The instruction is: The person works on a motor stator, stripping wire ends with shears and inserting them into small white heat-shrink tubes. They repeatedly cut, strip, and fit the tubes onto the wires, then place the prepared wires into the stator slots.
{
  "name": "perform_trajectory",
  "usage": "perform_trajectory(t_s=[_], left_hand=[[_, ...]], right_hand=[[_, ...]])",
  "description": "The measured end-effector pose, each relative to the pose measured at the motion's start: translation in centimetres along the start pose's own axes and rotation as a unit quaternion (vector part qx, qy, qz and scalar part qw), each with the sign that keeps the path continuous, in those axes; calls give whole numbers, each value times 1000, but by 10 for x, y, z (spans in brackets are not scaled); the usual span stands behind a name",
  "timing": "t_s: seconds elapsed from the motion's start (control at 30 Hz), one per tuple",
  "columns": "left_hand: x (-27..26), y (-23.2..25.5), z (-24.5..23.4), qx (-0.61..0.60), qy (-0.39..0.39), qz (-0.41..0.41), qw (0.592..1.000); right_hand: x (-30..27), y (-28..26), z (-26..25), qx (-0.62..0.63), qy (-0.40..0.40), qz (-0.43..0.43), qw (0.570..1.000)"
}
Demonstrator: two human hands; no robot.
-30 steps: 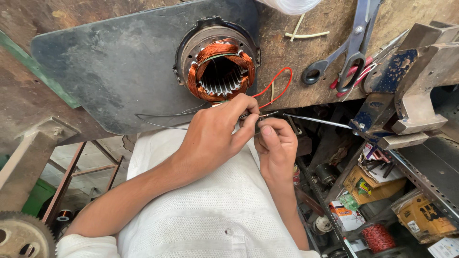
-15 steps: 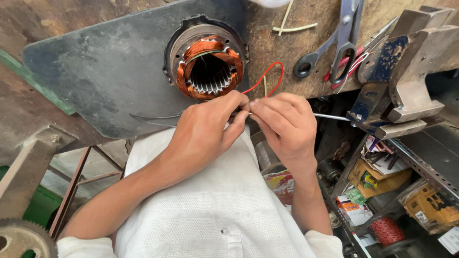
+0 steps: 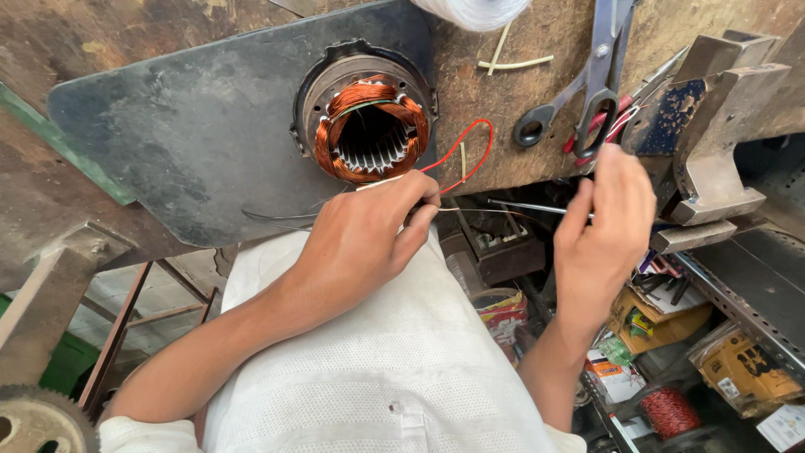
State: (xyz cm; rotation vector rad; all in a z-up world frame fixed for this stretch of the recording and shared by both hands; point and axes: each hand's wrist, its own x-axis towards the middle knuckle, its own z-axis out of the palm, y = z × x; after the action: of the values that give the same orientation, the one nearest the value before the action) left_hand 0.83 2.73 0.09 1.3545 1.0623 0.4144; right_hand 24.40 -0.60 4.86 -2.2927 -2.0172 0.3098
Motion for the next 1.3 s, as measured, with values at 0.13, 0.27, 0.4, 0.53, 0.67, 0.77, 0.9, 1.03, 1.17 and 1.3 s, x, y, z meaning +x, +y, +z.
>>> perform_trajectory(t_s=[0.13, 0.27, 0.4, 0.53, 0.67, 0.77, 0.9, 1.03, 1.17, 1.3], left_hand=[[-2, 2, 1, 5, -17, -22, 1000], [-5, 2, 0, -10, -25, -35, 999], [-11, 2, -2, -21, -38, -43, 998], [-25, 6, -3, -54, -13, -54, 997], [-37, 1, -6, -54, -15, -62, 997], [-34, -6, -2, -59, -20, -74, 995], [-26, -10, 8, -54, -15, -107, 993], [-22, -11, 11, -46, 2, -96, 994], [-22, -13, 13, -2, -4, -84, 996], [-19, -12, 11, 39, 14, -39, 998]], right_hand=[[-15, -30, -6, 132, 24, -50, 990], [-41, -45, 21, 405, -134, 125, 896], [-56, -33, 42, 537, -187, 228, 790], [-71, -23, 51, 542, -173, 151, 809], [-82, -25, 60, 597, -158, 225, 754], [-86, -26, 72, 623, -163, 272, 715], [-89, -27, 84, 685, -148, 325, 635], [-89, -29, 94, 700, -123, 354, 608], [-90, -29, 96, 684, -119, 355, 626], [-88, -34, 93, 697, -102, 343, 622]])
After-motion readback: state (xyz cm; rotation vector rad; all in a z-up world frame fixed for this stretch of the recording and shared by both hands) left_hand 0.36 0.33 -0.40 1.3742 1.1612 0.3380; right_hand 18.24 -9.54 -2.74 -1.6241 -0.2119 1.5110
